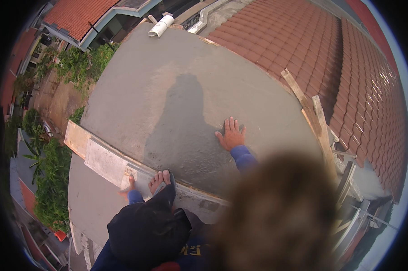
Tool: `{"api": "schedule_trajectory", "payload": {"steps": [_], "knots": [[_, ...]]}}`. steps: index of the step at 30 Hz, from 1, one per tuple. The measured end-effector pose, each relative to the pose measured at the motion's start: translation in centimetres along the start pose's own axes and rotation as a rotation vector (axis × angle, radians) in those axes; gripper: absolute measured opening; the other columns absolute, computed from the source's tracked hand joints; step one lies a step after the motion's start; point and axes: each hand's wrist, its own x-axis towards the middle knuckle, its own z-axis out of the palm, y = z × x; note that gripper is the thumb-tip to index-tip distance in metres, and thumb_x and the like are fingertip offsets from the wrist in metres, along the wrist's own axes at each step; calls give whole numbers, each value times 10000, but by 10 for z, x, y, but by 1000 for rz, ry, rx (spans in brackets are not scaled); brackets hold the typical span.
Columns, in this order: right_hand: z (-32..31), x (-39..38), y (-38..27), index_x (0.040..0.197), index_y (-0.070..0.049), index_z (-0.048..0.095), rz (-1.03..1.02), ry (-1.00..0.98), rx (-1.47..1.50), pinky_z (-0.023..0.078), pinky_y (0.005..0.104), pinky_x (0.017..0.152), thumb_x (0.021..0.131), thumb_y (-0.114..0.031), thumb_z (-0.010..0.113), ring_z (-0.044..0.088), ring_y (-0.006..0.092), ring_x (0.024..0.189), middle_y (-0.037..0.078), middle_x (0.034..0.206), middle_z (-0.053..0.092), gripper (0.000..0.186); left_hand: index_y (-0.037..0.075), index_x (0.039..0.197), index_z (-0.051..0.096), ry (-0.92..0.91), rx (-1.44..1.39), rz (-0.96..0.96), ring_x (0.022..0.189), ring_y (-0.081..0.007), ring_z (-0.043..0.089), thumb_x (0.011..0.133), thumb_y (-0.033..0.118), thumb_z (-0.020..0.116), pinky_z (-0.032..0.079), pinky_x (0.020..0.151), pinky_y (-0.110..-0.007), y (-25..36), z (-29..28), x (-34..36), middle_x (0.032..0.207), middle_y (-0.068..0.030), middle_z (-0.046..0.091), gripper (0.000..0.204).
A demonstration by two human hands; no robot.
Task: The person is assembling a wooden frame on a concrete surface. They position wooden planks, use a hammer to drive nails, and adjust the frame components to form a structure.
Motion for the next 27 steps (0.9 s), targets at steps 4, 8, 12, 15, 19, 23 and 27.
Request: {"api": "schedule_trajectory", "payload": {"steps": [4, 8, 12, 15, 19, 23, 27], "knots": [[-8, -2, 3, 1598, -70, 319, -23, 33, 56, 205, 657, 1218, 1017, -664, 415, 243, 364, 1556, 157, 1678, 281, 837, 45, 1256, 645, -290, 147, 686, 1169, -327, 594, 1065, 469, 375, 402, 1034, -473, 70, -21, -95, 1241, -134, 684, 538], [-23, 0, 37, 1589, -72, 339, -53, 81, 36, 246, 644, 1210, 1033, -604, 438, 256, 375, 1549, 159, 1668, 301, 776, 88, 1457, 500, -624, 250, 658, 1258, -360, 565, 1034, 628, 412, 406, 1074, -490, 63, 2, -94, 1354, -162, 624, 692], [-33, -7, 115, 1526, -93, 451, -137, 39, -185, 368, 588, 1151, 1038, -429, 532, 382, 367, 1485, 166, 1593, 432, 598, 66, 1313, 603, -610, 303, 661, 1280, -314, 517, 1108, 438, 198, 335, 1088, -455, 91, -26, -108, 1347, -111, 625, 587], [-47, -24, 167, 1432, -131, 565, -169, -94, -268, 470, 533, 1033, 1000, -281, 592, 604, 345, 1270, 159, 1364, 651, 457, 69, 1333, 600, -578, 296, 661, 1273, -316, 521, 1102, 479, 243, 354, 1079, -462, 78, -13, -103, 1358, -120, 615, 591], [-64, -95, 198, 1250, -147, 696, -70, -76, -122, 537, 468, 876, 950, -214, 639, 725, 326, 920, 124, 976, 766, 313, 61, 1350, 596, -547, 241, 593, 1271, -329, 516, 1101, 504, 249, 352, 1091, -465, 61, 5, -102, 1396, -134, 595, 615], [-48, -176, 200, 1128, -133, 750, 110, -76, 246, 556, 436, 833, 922, -220, 681, 729, 330, 804, 112, 825, 760, 234, 40, 1367, 593, -535, 207, 778, 1324, -363, 482, 1100, 530, 241, 322, 1145, -472, 12, 40, -80, 1418, -156, 584, 659], [22, -276, 221, 1201, -103, 700, 275, 104, 449, 546, 459, 882, 888, -288, 746, 706, 338, 966, 165, 1070, 731, 367, 65, 1486, 488, -655, 282, 562, 1384, -397, 450, 1098, 505, 288, 342, 1152, -486, 57, 28, -99, 1486, -169, 523, 620]]}}
